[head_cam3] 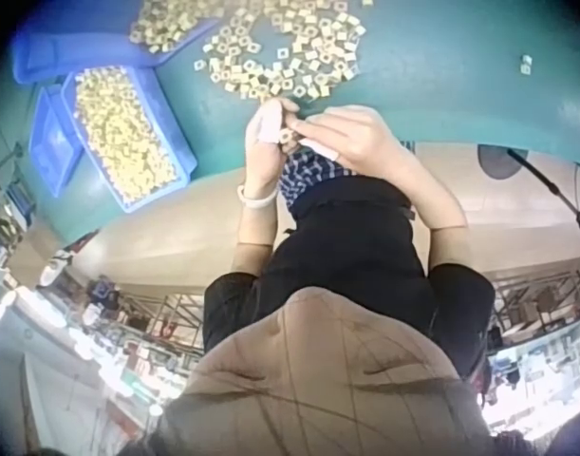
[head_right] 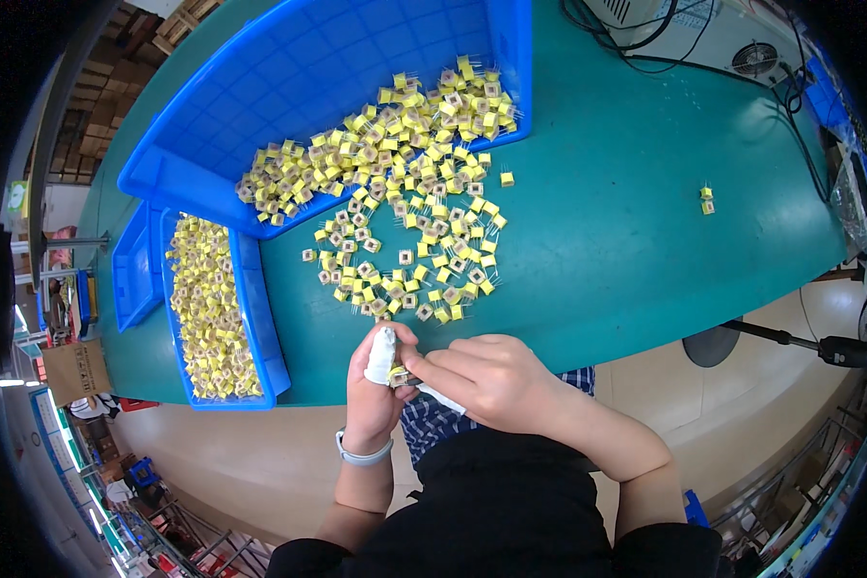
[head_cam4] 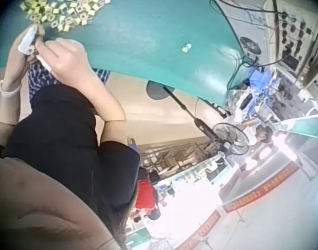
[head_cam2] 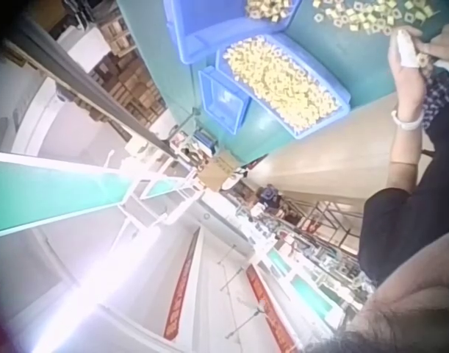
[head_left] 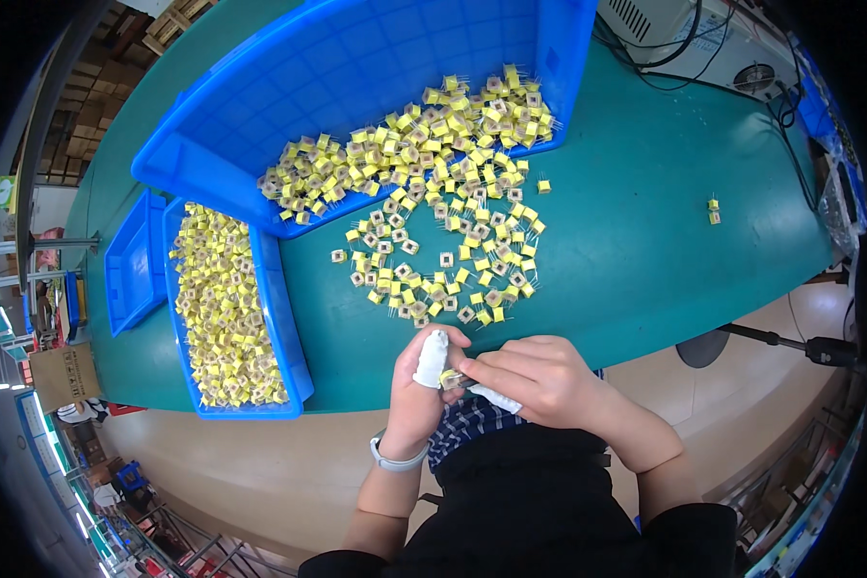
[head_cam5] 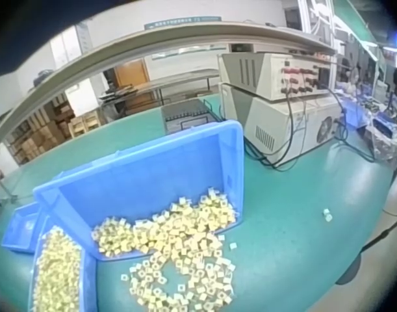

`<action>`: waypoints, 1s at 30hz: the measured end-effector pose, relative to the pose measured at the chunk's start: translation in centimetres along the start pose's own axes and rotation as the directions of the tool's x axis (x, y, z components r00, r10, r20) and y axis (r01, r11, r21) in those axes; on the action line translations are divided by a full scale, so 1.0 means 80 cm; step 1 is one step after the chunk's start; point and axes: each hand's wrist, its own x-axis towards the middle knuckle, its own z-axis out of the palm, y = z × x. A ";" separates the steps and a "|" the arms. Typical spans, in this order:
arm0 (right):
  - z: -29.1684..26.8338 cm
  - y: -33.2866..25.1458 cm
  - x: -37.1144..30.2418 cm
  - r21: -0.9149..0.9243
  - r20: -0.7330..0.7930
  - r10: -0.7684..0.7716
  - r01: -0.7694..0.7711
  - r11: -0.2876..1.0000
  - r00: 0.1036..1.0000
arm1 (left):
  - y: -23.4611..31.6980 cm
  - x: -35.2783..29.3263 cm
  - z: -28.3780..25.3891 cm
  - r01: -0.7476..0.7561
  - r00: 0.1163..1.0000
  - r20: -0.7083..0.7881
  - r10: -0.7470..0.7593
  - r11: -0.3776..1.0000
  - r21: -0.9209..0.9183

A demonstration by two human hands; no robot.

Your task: The person picks up a transformer from the table, trims its metal pins using shears, and places it back onto the table, repeating the process for several others.

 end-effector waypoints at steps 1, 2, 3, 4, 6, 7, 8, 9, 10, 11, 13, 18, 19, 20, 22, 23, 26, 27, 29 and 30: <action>-0.001 0.000 0.000 0.010 0.013 0.008 -0.008 1.000 1.000 | 0.001 -0.001 0.000 0.014 1.000 0.003 -0.014 1.000 0.001; -0.001 0.000 0.000 0.010 0.012 0.008 -0.008 1.000 1.000 | 0.003 0.000 0.000 0.014 1.000 0.003 -0.014 1.000 0.002; -0.001 0.001 0.000 0.016 0.006 0.004 -0.004 1.000 1.000 | 0.004 0.000 0.000 0.037 0.999 -0.001 -0.037 0.999 -0.011; -0.001 0.001 -0.001 0.023 0.000 0.000 0.000 1.000 1.000 | 0.006 0.000 0.000 0.059 0.998 -0.005 -0.059 0.998 -0.024; -0.001 0.002 -0.002 0.019 -0.001 0.001 -0.001 1.000 1.000 | 0.006 0.001 -0.001 0.050 0.999 -0.005 -0.050 0.999 -0.016; -0.001 0.002 -0.003 0.014 -0.001 0.002 -0.002 1.000 1.000 | 0.006 0.001 -0.001 0.041 0.999 -0.004 -0.041 0.999 -0.008; -0.002 0.002 -0.003 0.015 -0.003 0.003 -0.003 1.000 1.000 | 0.005 0.001 -0.001 0.041 0.999 -0.003 -0.041 0.999 -0.007; -0.002 0.002 -0.003 0.016 -0.003 0.003 -0.003 1.000 1.000 | 0.003 0.002 -0.002 0.027 1.000 0.006 -0.027 1.000 -0.002; -0.003 0.002 -0.003 0.017 -0.003 0.003 -0.003 1.000 1.000 | 0.002 0.002 -0.003 0.013 1.000 0.015 -0.013 1.000 0.004; -0.003 0.002 -0.004 0.017 -0.004 0.004 -0.004 1.000 1.000 | 0.002 0.002 -0.001 0.013 1.000 0.017 -0.014 1.000 0.005; -0.002 0.002 -0.005 0.015 -0.004 0.004 -0.004 1.000 1.000 | 0.003 0.002 0.002 0.036 0.999 -0.004 -0.036 0.999 0.007; -0.001 0.004 -0.007 0.018 0.000 0.004 -0.004 1.000 1.000 | 0.002 0.001 0.003 0.036 0.999 -0.005 -0.036 0.999 0.011; 0.000 0.004 -0.007 0.019 -0.003 0.004 -0.004 1.000 1.000 | 0.003 0.001 0.003 0.046 0.999 -0.010 -0.046 0.999 0.008; -0.001 0.005 -0.008 0.019 -0.004 0.005 -0.005 1.000 1.000 | 0.002 0.002 0.003 0.047 0.999 -0.009 -0.047 0.999 0.009; -0.002 0.006 -0.010 0.018 0.003 0.011 -0.011 1.000 1.000 | 0.001 0.002 0.001 0.043 0.999 0.020 -0.043 0.999 0.003; -0.001 0.006 -0.010 0.019 0.002 0.010 -0.010 1.000 1.000 | 0.000 0.002 0.000 0.043 0.999 0.020 -0.043 0.999 0.004; 0.000 0.008 -0.011 0.030 -0.072 0.021 -0.019 0.999 0.997 | 0.001 0.001 -0.003 0.047 0.998 0.042 -0.042 0.992 -0.120; -0.002 0.008 -0.011 0.037 -0.106 0.049 -0.045 0.998 0.993 | 0.004 0.002 -0.004 0.055 0.998 0.053 -0.044 0.968 -0.243; -0.003 0.010 -0.013 0.058 -0.157 0.092 -0.084 0.995 0.983 | 0.008 0.005 -0.010 0.043 0.996 0.093 -0.009 0.926 -0.374; -0.003 0.011 -0.014 0.058 -0.158 0.092 -0.084 0.995 0.983 | 0.008 0.007 -0.015 0.044 0.996 0.094 -0.009 0.926 -0.374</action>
